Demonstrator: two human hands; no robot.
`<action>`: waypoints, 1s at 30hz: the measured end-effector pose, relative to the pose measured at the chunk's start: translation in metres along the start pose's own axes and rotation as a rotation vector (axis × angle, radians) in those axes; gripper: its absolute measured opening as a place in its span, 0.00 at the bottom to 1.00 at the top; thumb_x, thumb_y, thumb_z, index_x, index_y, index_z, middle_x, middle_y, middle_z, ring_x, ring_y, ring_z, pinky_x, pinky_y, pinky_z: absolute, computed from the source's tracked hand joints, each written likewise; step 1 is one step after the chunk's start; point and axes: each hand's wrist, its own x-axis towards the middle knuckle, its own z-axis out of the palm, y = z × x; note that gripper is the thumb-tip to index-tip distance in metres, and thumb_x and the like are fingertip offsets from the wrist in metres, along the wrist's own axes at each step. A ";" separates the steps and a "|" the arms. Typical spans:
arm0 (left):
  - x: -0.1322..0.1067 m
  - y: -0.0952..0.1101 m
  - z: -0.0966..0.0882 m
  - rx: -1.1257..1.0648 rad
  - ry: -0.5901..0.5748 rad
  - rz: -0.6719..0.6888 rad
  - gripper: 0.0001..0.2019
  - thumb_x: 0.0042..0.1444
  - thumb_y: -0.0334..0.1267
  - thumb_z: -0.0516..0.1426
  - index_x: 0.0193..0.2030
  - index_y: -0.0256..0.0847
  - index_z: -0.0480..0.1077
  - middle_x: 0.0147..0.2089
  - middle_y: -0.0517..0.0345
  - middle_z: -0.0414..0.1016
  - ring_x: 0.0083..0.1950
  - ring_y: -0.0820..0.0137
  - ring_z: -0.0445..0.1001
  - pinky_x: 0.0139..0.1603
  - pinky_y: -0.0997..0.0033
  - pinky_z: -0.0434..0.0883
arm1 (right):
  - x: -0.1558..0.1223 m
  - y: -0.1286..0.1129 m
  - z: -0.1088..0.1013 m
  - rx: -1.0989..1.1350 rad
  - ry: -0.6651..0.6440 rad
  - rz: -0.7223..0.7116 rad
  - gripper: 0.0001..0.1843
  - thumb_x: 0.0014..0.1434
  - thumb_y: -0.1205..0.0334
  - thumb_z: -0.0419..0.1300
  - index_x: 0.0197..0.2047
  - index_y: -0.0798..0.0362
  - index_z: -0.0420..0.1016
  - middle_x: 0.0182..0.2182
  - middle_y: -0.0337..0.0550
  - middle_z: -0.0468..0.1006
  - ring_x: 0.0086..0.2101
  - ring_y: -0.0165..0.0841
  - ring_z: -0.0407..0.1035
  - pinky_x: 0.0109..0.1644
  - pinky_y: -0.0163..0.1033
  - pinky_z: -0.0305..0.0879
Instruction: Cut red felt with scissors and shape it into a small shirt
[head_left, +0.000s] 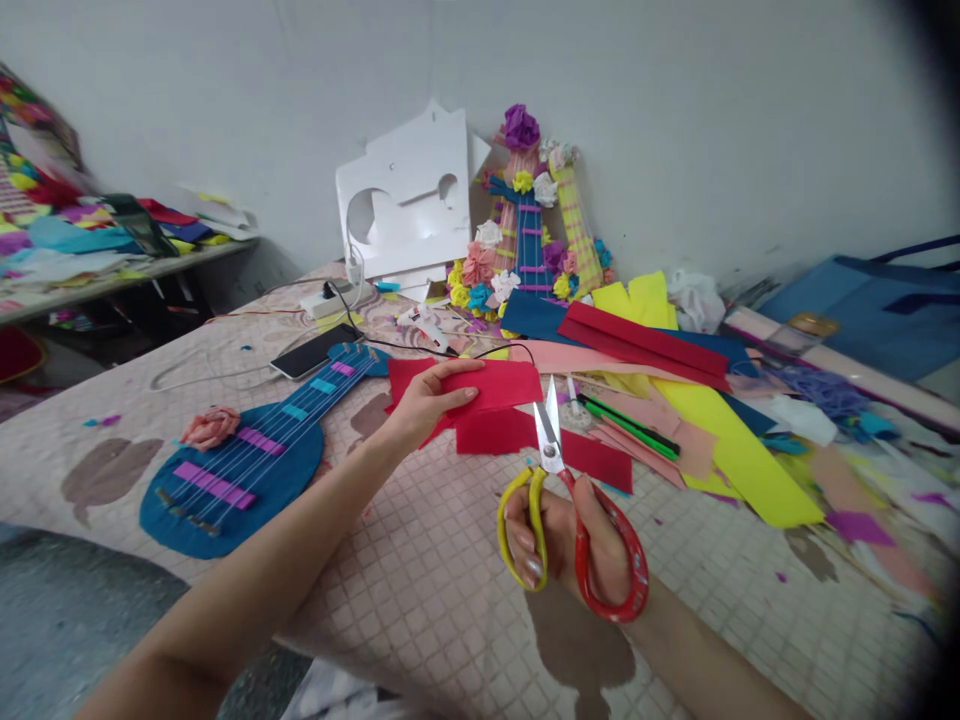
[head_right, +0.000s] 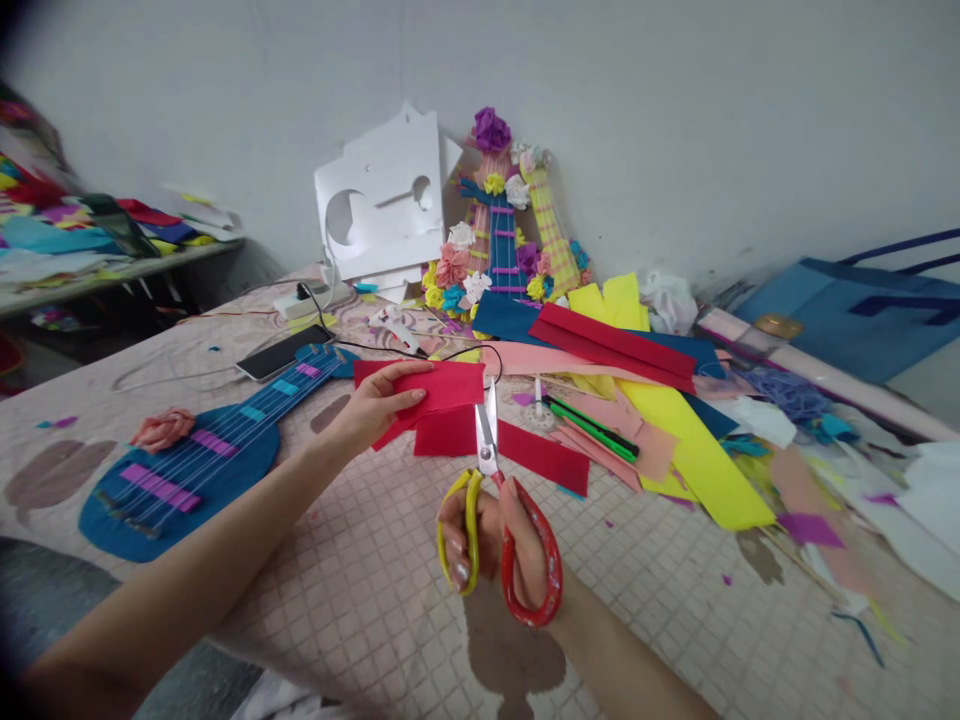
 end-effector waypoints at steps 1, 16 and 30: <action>0.000 0.000 0.000 0.008 -0.010 0.007 0.21 0.42 0.32 0.67 0.46 0.41 0.75 0.45 0.56 0.76 0.37 0.75 0.75 0.40 0.78 0.72 | 0.000 0.000 0.000 -0.011 0.009 -0.003 0.36 0.55 0.29 0.45 0.36 0.55 0.71 0.25 0.39 0.64 0.23 0.29 0.60 0.27 0.36 0.58; -0.001 0.004 -0.003 0.049 -0.083 0.052 0.28 0.44 0.32 0.66 0.55 0.45 0.70 0.59 0.53 0.67 0.48 0.69 0.73 0.48 0.75 0.71 | -0.001 0.000 -0.002 0.017 0.038 0.009 0.35 0.55 0.29 0.45 0.31 0.56 0.70 0.21 0.35 0.60 0.19 0.26 0.57 0.23 0.34 0.56; 0.003 -0.001 -0.009 0.072 -0.126 0.093 0.29 0.46 0.34 0.66 0.57 0.43 0.66 0.56 0.51 0.70 0.44 0.71 0.74 0.43 0.74 0.73 | 0.002 0.004 -0.009 0.101 -0.055 -0.017 0.33 0.55 0.29 0.47 0.28 0.55 0.66 0.17 0.31 0.57 0.14 0.21 0.48 0.15 0.28 0.54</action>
